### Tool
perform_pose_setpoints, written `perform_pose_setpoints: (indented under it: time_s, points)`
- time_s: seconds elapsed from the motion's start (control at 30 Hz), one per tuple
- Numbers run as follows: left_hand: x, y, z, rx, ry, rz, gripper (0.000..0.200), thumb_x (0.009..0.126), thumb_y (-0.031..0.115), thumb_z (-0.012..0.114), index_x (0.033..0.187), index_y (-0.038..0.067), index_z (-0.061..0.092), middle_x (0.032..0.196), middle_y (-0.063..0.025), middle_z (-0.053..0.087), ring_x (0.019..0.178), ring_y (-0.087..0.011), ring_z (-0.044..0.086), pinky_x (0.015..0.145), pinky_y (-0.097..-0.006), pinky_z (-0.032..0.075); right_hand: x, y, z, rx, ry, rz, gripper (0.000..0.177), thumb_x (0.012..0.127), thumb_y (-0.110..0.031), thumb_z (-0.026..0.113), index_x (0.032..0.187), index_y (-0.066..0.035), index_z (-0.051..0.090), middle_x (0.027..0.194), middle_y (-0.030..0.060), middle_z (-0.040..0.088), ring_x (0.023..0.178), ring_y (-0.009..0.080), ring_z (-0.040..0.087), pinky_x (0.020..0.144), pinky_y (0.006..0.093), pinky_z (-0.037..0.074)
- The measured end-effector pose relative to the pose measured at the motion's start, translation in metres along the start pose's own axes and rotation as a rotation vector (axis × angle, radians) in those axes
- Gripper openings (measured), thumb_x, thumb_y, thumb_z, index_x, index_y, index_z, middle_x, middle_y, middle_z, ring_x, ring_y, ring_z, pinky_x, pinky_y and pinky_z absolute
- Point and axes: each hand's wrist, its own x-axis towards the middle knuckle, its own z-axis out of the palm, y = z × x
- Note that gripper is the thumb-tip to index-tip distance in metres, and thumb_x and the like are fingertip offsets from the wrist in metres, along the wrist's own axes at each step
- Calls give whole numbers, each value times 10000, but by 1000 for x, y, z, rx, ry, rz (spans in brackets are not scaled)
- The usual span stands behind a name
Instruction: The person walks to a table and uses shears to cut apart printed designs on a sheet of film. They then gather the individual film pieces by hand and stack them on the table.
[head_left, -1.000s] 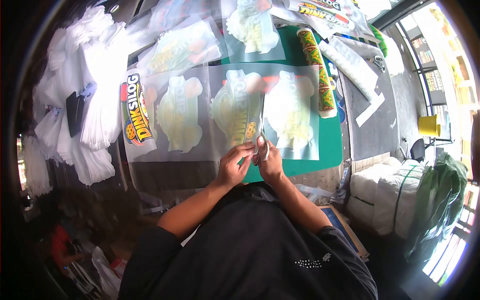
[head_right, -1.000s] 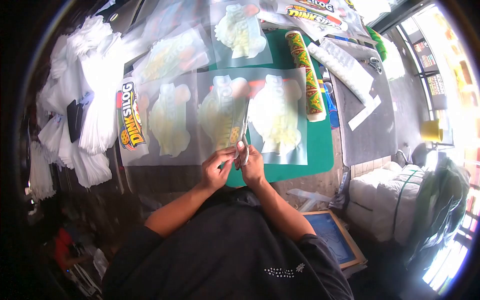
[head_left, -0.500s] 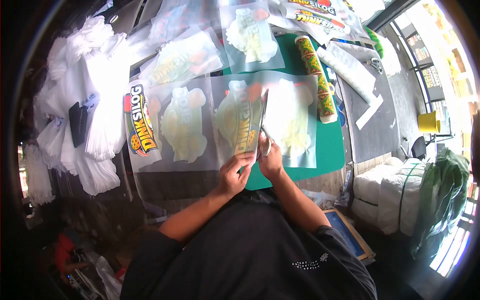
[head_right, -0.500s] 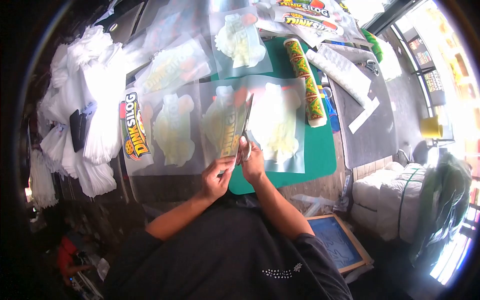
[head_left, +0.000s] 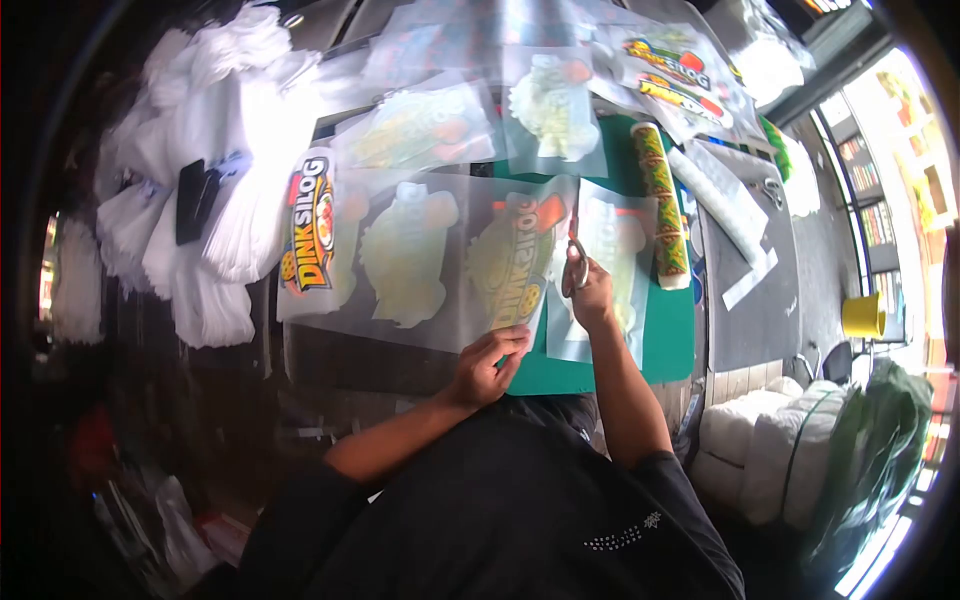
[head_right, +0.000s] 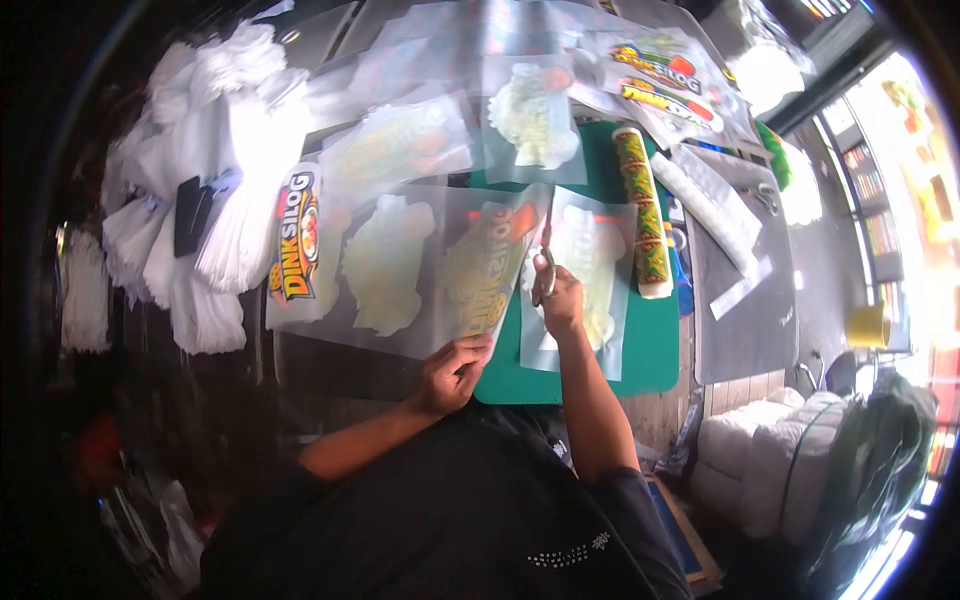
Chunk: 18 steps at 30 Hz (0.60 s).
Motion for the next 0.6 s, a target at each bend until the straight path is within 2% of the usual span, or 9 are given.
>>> perform_pose_setpoints:
  time_s: [0.1, 0.23, 0.37, 0.43, 0.47, 0.5, 0.57, 0.6]
  points:
    - [0, 5, 1, 1, -43, 41, 79, 803, -45, 617, 874, -14, 600, 991, -146, 662, 934, -283, 656, 798, -340, 531, -4, -14, 5, 70, 25, 68, 462, 812, -481, 674, 694, -61, 523, 546, 27, 488, 464, 108, 454, 438, 256, 349]
    - [-10, 6, 10, -35, -61, 78, 98, 797, -59, 619, 876, -9, 590, 1003, -142, 652, 970, -288, 644, 815, -354, 529, 11, -10, -9, -140, 2, -6, 518, 815, -540, 639, 692, -52, 517, 553, 31, 491, 481, 106, 457, 467, 241, 352]
    - [-6, 12, 15, -1, 42, 31, 120, 784, -71, 634, 874, -6, 589, 990, -136, 655, 969, -289, 645, 817, -359, 531, -21, -24, -12, -38, -103, 89, 506, 811, -502, 662, 742, -16, 537, 608, 49, 520, 532, 116, 503, 504, 252, 396]
    - [-2, 14, 20, -34, 66, 82, 158, 776, -87, 640, 893, 2, 584, 1012, -137, 648, 1002, -303, 631, 847, -379, 520, -44, -21, -12, -58, -121, 137, 460, 820, -445, 675, 782, -2, 554, 646, 46, 530, 584, 121, 530, 519, 256, 412]
    - [-4, 12, 23, -35, 70, 79, 158, 776, -87, 640, 893, 2, 584, 1012, -137, 648, 1002, -303, 631, 847, -379, 520, -55, -26, -9, -49, -211, 102, 375, 832, -361, 685, 824, -3, 574, 671, 24, 530, 621, 111, 528, 541, 251, 413]
    - [-6, 8, 29, -32, 27, 123, 189, 761, -76, 662, 908, 13, 583, 1057, -140, 631, 1045, -321, 606, 879, -407, 501, -61, -38, -12, -310, -229, 86, 282, 837, -267, 683, 850, -3, 585, 684, 2, 524, 623, 101, 513, 563, 244, 409]
    - [-7, 15, 38, -26, -13, 169, 222, 747, -65, 683, 923, 24, 582, 1101, -144, 615, 1088, -338, 581, 911, -435, 481, -60, -43, -16, -348, -245, 105, 246, 835, -234, 667, 848, -3, 586, 691, -11, 528, 632, 86, 496, 578, 235, 401]
    - [-9, 19, 40, 49, -33, 189, 309, 728, -33, 699, 1004, 37, 577, 1186, -158, 559, 1161, -357, 515, 962, -470, 428, -57, -45, -23, -349, -268, 39, 240, 831, -225, 665, 841, 0, 582, 700, -9, 536, 636, 82, 491, 578, 234, 400]
